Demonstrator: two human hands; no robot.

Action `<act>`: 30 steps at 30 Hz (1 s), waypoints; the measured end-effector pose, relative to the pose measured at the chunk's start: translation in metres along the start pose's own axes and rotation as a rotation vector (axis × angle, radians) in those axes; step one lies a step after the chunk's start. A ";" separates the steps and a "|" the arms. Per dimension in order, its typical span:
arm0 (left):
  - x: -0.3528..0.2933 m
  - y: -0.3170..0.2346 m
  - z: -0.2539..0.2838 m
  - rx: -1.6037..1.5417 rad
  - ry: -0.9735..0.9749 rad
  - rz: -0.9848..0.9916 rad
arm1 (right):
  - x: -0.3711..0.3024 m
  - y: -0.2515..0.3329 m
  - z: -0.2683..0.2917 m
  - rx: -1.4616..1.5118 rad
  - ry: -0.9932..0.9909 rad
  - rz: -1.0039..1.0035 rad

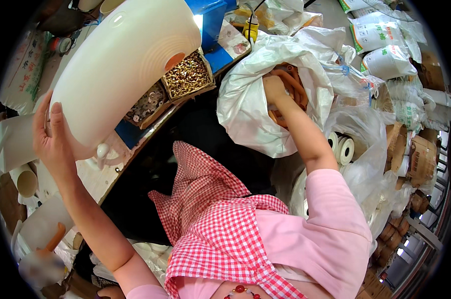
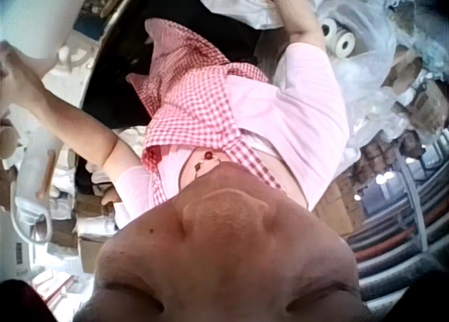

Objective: The person attaches handles to plastic thermal bottles, inserts structural components, handles small metal rivets on a mounting block, and puts finished containers aside into plastic bags.

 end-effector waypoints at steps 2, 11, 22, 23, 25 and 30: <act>0.000 0.001 0.002 -0.010 -0.004 0.003 | -0.010 -0.009 0.004 0.153 -0.307 0.107; 0.003 0.005 0.008 0.052 -0.017 0.002 | -0.160 -0.034 0.070 0.990 -0.753 -0.033; 0.000 -0.004 0.004 0.286 0.047 -0.252 | -0.198 0.003 0.183 1.274 -0.585 0.228; -0.002 -0.006 0.004 0.283 0.027 -0.221 | -0.193 0.006 0.185 1.300 -0.573 0.298; 0.000 -0.006 0.009 0.313 0.028 -0.230 | -0.188 0.025 0.200 1.565 -0.543 0.346; 0.000 -0.015 0.010 0.389 0.001 -0.294 | -0.191 0.076 0.171 2.040 0.338 0.105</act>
Point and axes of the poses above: each hand's wrist, its own x-axis towards the middle knuckle, its own z-axis out of the back of the hand, y = z × x, the point moved 2 cm from there along x, towards the middle knuckle, and after that the axes turned 15 degrees about -x, right-handed, at the moved point
